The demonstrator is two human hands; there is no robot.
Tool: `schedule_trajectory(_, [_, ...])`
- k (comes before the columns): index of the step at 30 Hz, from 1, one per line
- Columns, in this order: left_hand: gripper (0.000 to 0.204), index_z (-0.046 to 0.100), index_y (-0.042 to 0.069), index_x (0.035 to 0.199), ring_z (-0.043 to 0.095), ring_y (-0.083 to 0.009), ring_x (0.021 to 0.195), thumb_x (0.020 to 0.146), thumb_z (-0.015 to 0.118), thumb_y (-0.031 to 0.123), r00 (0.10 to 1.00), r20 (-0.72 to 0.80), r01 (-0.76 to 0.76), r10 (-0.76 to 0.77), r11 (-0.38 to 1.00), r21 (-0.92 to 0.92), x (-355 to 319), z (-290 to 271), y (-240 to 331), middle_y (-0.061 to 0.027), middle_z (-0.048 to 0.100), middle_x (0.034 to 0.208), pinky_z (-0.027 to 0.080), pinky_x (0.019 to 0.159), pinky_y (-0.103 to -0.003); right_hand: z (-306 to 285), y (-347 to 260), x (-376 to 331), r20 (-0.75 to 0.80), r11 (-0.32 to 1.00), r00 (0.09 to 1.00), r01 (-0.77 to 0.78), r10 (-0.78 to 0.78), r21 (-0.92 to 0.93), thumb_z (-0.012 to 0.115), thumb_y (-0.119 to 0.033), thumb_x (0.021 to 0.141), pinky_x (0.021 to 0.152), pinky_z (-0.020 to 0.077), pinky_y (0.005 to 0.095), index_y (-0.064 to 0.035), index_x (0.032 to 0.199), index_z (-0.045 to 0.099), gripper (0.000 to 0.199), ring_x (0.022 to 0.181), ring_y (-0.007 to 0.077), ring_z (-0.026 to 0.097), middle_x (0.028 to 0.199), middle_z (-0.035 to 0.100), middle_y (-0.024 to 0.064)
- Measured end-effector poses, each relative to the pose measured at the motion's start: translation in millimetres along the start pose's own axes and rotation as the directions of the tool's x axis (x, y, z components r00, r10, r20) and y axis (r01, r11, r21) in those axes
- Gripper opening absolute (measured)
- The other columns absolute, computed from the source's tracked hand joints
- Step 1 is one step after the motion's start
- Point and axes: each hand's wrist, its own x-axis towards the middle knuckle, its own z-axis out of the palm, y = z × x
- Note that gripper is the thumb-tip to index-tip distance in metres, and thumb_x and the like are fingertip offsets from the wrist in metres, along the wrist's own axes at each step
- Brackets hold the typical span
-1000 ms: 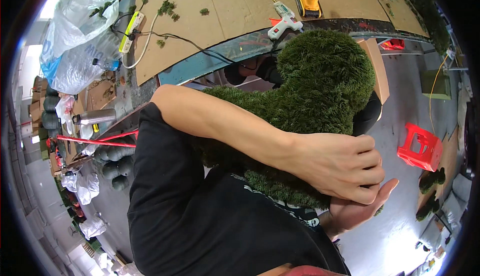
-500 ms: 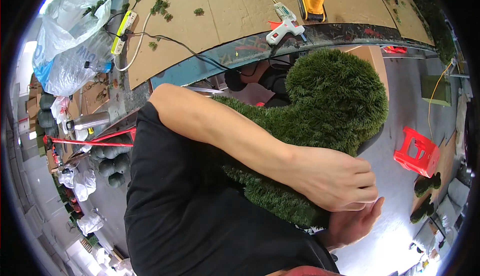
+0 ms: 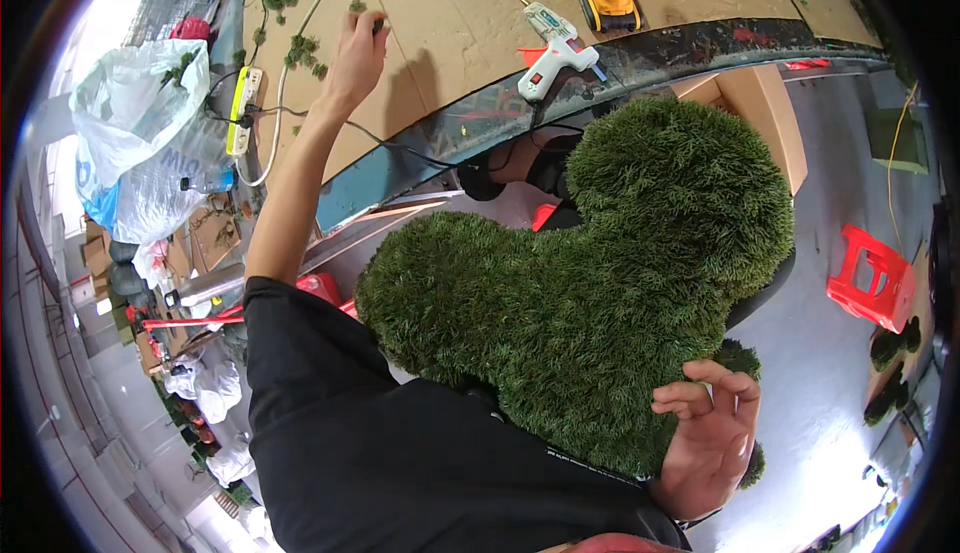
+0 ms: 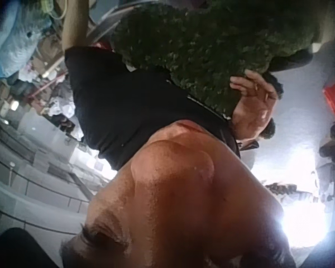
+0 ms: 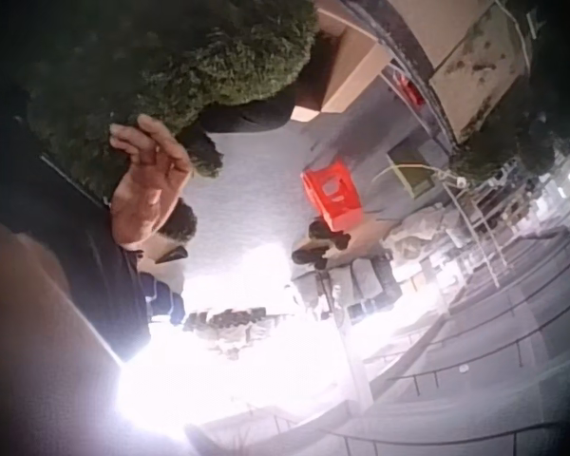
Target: Assembling a moss-covered animal sculpture using a glue gun and a drill.
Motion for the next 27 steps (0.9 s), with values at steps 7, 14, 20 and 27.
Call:
schedule_trajectory(7, [0.035,0.060,0.007,0.131,0.057,-0.0450,0.117,0.103,0.056,0.026,0.982,-0.094,0.175,-0.164,0.978,0.118,21.1,49.8,-80.7,-0.0253,0.059,0.125,0.048,0.098,-0.052,-2.3,1.2,-4.4,0.026,0.998,0.999,-0.045,0.046,-0.036,0.064,-0.057,0.095,0.080,0.0595,0.0422,0.0069,0.128,0.041,0.076,0.091,0.0368,0.071,0.123,0.055,0.0339])
schedule_trajectory(14, [0.049,0.059,0.017,0.142,0.045,-0.0400,0.139,0.101,0.055,0.044,0.925,-0.192,-0.235,0.328,0.891,0.388,106.3,96.2,-8.6,-0.0168,0.052,0.150,0.033,0.114,-0.058,3.4,3.9,-4.4,0.034,0.998,0.999,-0.034,0.036,-0.043,0.065,-0.055,0.096,0.081,0.0597,0.0420,0.0081,0.126,0.040,0.074,0.089,0.0353,0.070,0.122,0.055,0.0339])
schedule_trajectory(20, [0.037,0.067,0.023,0.133,0.053,-0.0334,0.133,0.101,0.058,0.039,0.887,0.000,-0.462,0.462,0.886,-0.033,137.2,133.9,20.9,-0.0124,0.061,0.141,0.039,0.113,-0.049,4.3,5.5,-7.8,0.043,1.000,0.999,-0.001,0.001,-0.013,0.064,-0.049,0.098,0.081,0.0598,0.0416,0.0088,0.123,0.042,0.067,0.089,0.0352,0.070,0.121,0.055,0.0348])
schedule_trajectory(27, [0.025,0.071,0.011,0.113,0.061,-0.0366,0.112,0.097,0.066,0.030,0.949,-0.159,-0.269,0.272,0.962,0.045,117.0,110.6,-33.1,-0.0131,0.068,0.113,0.048,0.099,-0.046,-0.1,12.4,-6.9,0.029,0.998,0.998,0.052,-0.053,0.023,0.063,-0.045,0.098,0.078,0.0604,0.0405,0.0096,0.120,0.043,0.062,0.086,0.0340,0.070,0.117,0.056,0.0346])
